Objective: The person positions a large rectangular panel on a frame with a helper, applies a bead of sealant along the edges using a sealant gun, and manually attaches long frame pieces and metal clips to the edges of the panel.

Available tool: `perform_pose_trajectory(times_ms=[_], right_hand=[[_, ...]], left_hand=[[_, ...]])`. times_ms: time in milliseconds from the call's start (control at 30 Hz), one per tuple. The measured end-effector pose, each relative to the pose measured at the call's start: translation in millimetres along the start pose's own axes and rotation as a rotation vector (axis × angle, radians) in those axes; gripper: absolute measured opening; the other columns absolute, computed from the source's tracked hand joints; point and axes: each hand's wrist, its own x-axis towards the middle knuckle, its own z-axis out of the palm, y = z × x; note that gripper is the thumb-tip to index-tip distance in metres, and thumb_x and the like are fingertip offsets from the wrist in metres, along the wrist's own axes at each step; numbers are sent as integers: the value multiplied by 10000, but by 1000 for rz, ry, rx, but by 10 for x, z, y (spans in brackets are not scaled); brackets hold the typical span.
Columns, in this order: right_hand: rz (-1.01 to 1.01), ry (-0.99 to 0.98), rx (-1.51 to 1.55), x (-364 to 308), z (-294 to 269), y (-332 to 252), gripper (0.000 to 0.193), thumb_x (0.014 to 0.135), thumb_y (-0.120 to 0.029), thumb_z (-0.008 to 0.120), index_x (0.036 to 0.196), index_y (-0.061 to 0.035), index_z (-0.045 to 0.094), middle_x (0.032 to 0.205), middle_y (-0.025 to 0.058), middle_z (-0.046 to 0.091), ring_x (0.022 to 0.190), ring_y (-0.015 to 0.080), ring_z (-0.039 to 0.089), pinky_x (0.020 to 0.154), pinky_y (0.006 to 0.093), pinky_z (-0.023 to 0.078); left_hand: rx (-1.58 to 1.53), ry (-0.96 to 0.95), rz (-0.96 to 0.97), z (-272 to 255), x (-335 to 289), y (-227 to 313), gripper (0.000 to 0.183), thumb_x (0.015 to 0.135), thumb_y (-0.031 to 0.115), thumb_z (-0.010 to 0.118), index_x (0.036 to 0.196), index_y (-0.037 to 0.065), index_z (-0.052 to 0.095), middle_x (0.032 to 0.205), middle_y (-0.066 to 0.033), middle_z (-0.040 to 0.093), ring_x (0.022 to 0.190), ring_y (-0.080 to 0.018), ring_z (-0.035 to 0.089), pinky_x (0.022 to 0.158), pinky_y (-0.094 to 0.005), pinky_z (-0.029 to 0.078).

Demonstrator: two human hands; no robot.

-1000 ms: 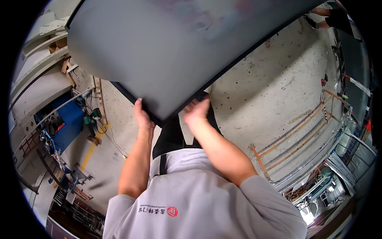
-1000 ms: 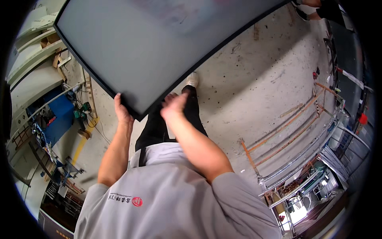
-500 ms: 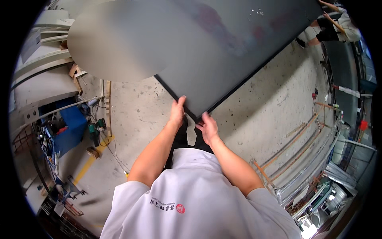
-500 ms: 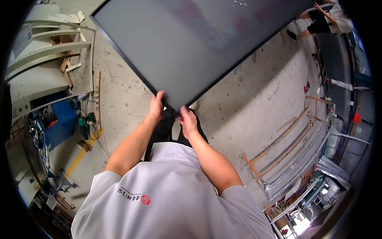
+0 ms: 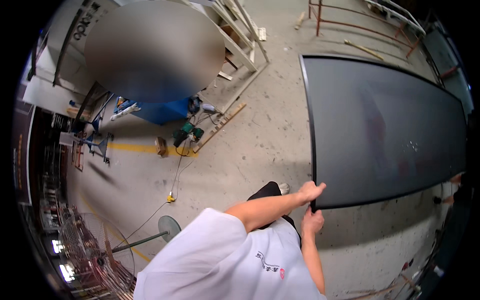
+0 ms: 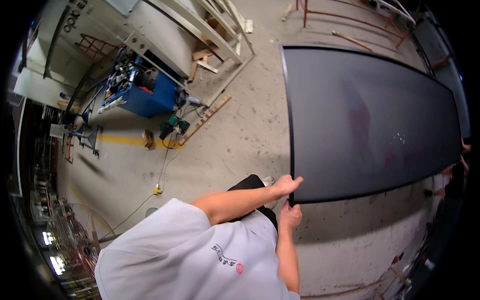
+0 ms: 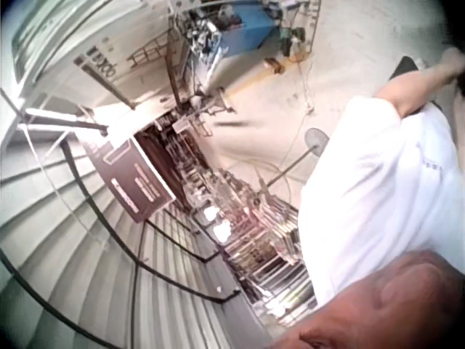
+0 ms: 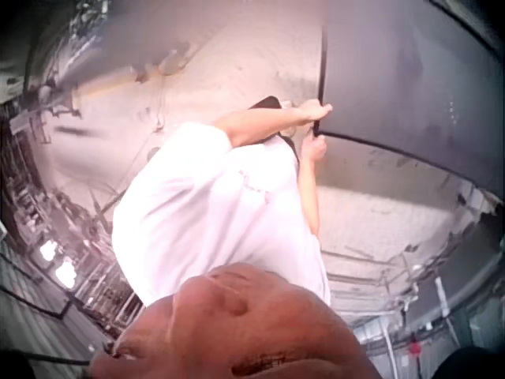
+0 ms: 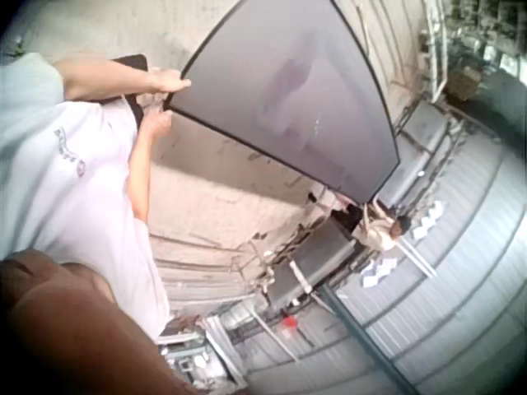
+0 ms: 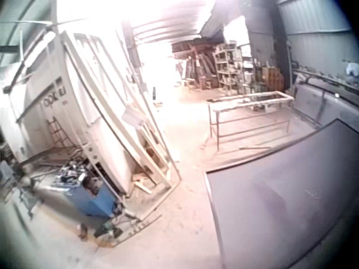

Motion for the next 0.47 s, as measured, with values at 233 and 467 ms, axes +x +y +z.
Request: perform_pose_trajectory(times_ms=[233,467], right_hand=[[58,73,46,-32,-5,-136,378,859,-281,695,721,49,575,716,268,630,731,468,613,674,535,456],[127,106,34,-69,254,-469,326,876,-274,687,804,41,646,777,269,663,692,440,632,663,525,485]], left_hand=[[-64,-203,75,-217,-42,76,559,840,438,580,890,-113,659,840,-214,670,735,-315,655,631,-429,517],[229,-482,563,-1365,114,-257,398,860,346,540,705,2,667,652,-146,639,569,-264,595,571,-410,498]])
